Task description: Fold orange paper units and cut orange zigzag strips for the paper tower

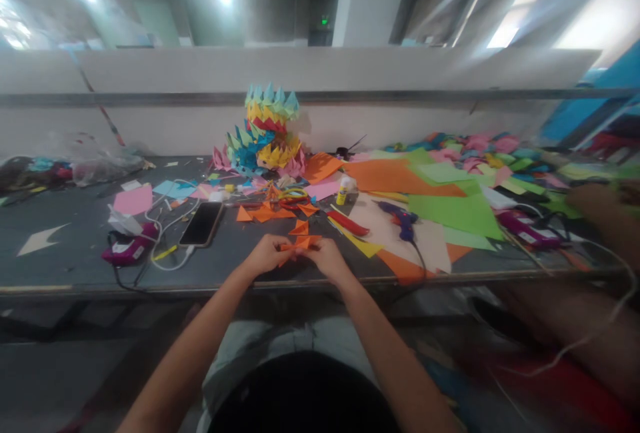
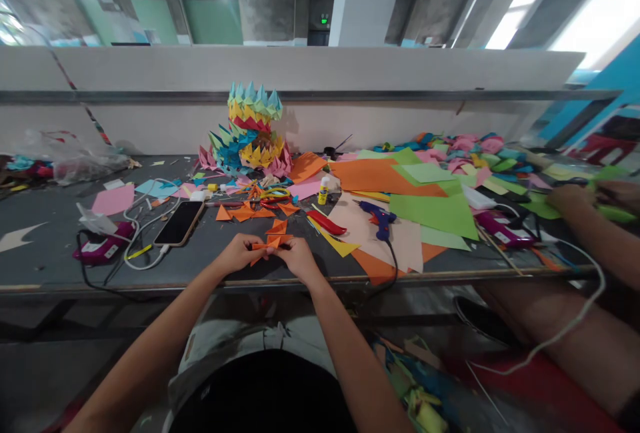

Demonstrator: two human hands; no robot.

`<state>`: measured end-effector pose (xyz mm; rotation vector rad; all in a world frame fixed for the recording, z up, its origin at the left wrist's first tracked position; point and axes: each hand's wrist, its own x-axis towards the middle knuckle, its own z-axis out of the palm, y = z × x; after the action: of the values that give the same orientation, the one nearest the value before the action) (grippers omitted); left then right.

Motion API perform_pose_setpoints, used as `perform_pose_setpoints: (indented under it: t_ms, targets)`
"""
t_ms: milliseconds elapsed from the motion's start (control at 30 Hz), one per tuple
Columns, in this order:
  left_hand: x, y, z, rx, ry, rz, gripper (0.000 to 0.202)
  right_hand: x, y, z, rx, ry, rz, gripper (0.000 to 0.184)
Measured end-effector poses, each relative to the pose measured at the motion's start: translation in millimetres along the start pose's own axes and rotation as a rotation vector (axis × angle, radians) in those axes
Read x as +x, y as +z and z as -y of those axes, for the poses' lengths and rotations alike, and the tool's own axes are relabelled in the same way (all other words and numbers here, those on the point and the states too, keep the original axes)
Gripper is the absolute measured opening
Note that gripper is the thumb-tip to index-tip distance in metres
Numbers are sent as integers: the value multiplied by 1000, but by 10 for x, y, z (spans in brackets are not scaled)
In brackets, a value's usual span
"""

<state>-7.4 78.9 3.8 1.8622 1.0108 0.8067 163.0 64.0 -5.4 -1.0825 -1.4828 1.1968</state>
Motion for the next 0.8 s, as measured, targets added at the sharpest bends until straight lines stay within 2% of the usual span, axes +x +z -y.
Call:
perform_pose_setpoints:
  t_ms: [167,400,600,800]
  targets:
    - [45,15,108,-46,-22,2,35,24,5,-49,4,20,-133,28]
    - [35,29,103,-50,-7,-29,36,25,5,-50,-22,14,-194,26]
    - [22,35,61,-109,22,-47,34,-15,7,16,-27,17,-147,23]
    - [0,12,18,-29,57,-116,24,-14,8,45,22,-21,-47,28]
